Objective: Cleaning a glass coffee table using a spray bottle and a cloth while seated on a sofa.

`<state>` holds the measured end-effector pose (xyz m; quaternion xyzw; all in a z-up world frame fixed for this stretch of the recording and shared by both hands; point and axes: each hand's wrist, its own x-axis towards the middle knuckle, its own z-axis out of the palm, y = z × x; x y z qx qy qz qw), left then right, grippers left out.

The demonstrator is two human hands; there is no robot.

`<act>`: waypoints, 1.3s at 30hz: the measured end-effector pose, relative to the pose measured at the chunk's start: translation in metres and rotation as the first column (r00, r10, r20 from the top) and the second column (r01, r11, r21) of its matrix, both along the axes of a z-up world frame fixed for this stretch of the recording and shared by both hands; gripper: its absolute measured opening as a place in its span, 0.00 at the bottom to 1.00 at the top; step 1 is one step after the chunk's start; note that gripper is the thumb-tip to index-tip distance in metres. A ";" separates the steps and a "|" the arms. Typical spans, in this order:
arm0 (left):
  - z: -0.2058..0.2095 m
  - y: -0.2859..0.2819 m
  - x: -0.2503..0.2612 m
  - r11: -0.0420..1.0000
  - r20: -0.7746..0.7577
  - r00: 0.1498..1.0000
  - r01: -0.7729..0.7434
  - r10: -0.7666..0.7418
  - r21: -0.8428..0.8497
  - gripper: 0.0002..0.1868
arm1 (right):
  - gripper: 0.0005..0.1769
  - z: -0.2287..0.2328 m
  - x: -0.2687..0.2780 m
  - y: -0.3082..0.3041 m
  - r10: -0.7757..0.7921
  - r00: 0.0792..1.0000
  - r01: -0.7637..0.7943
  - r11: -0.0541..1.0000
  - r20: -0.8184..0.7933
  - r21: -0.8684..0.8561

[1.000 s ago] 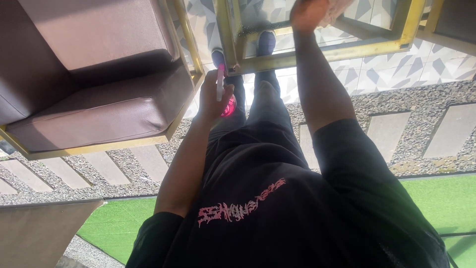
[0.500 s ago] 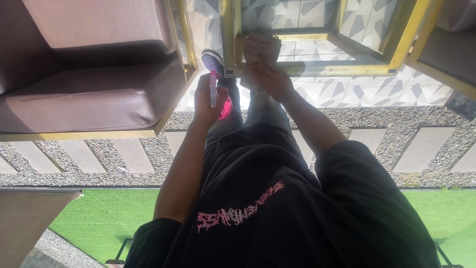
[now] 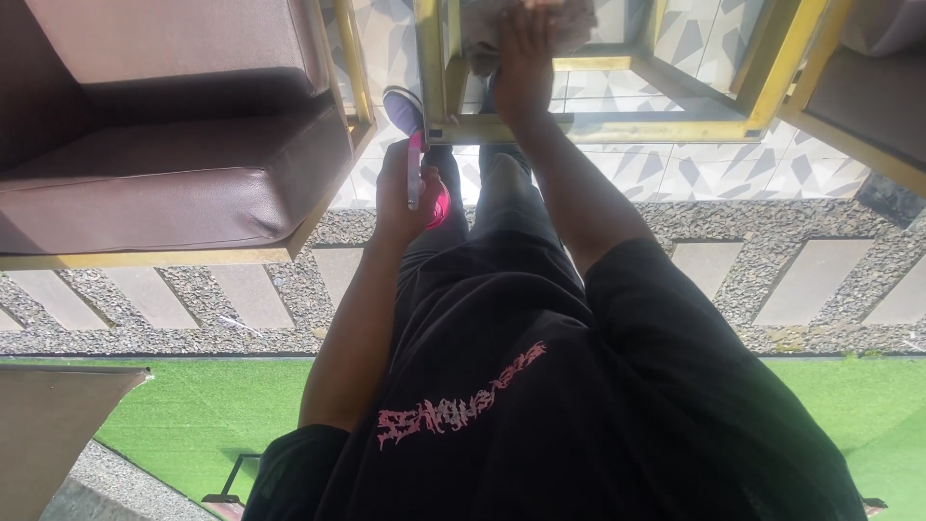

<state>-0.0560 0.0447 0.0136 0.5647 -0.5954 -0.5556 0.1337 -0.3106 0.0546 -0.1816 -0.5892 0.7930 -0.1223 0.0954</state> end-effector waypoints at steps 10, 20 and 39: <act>0.000 -0.010 -0.009 0.994 -0.004 0.999 0.054 -0.053 0.090 0.20 | 0.14 0.061 0.010 0.067 0.490 0.864 -0.466 0.865 0.112 -0.187; 0.011 -0.028 -0.027 0.981 -0.074 0.978 0.196 -0.196 0.004 0.20 | 0.24 0.082 -0.183 0.163 -0.296 0.922 0.302 0.953 -0.250 -0.014; -0.022 -0.050 0.038 0.917 -0.205 0.901 0.344 -0.383 -0.204 0.17 | 0.26 0.018 0.129 0.117 0.243 0.960 -0.236 0.970 0.139 -0.065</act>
